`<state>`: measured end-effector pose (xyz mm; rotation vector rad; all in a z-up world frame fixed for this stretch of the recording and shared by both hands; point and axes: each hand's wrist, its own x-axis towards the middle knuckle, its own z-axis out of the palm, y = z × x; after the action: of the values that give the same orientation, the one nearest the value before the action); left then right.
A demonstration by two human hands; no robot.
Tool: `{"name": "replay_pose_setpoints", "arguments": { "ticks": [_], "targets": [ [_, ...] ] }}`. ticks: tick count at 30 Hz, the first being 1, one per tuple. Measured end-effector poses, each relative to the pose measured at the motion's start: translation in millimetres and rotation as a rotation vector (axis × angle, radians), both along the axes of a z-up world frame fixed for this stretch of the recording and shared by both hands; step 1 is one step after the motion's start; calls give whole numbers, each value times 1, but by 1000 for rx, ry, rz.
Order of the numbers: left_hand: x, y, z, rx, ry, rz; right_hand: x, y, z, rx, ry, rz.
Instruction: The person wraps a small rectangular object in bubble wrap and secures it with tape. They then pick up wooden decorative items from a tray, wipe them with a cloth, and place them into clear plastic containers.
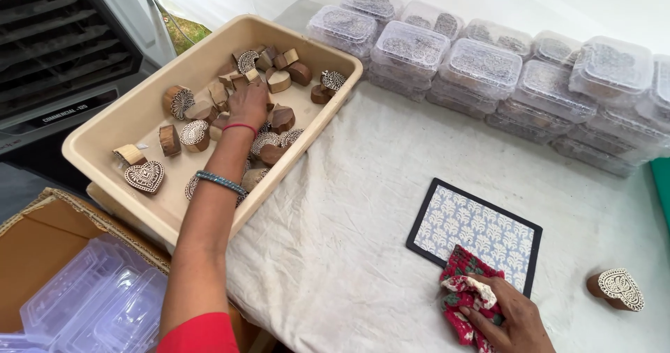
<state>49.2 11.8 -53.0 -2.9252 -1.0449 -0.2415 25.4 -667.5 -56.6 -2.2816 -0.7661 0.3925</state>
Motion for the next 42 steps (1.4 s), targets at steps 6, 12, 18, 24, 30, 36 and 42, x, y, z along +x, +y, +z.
{"name": "replay_pose_setpoints", "arguments": {
  "ticks": [6,12,18,24,30,36,42],
  "targets": [
    [-38,-2,48,-569,-661,-197,6,3,3,36,-41,116],
    [25,-12,50,-1860,-1032,-605,-5,-4,15,137,-234,260],
    [45,-219,98,-2276,-1145,-413,-10,-4,24,128,-331,297],
    [33,-379,48,-1984,-728,-632,-10,-6,24,186,-388,327],
    [-8,-436,36,-1584,-604,-818,-7,-4,25,234,-377,339],
    [-29,-435,16,-1395,-632,-1064,-2,-15,4,559,-291,76],
    [-42,-453,23,-1041,-654,-1046,4,-21,22,670,-411,-245]
  ]
}}
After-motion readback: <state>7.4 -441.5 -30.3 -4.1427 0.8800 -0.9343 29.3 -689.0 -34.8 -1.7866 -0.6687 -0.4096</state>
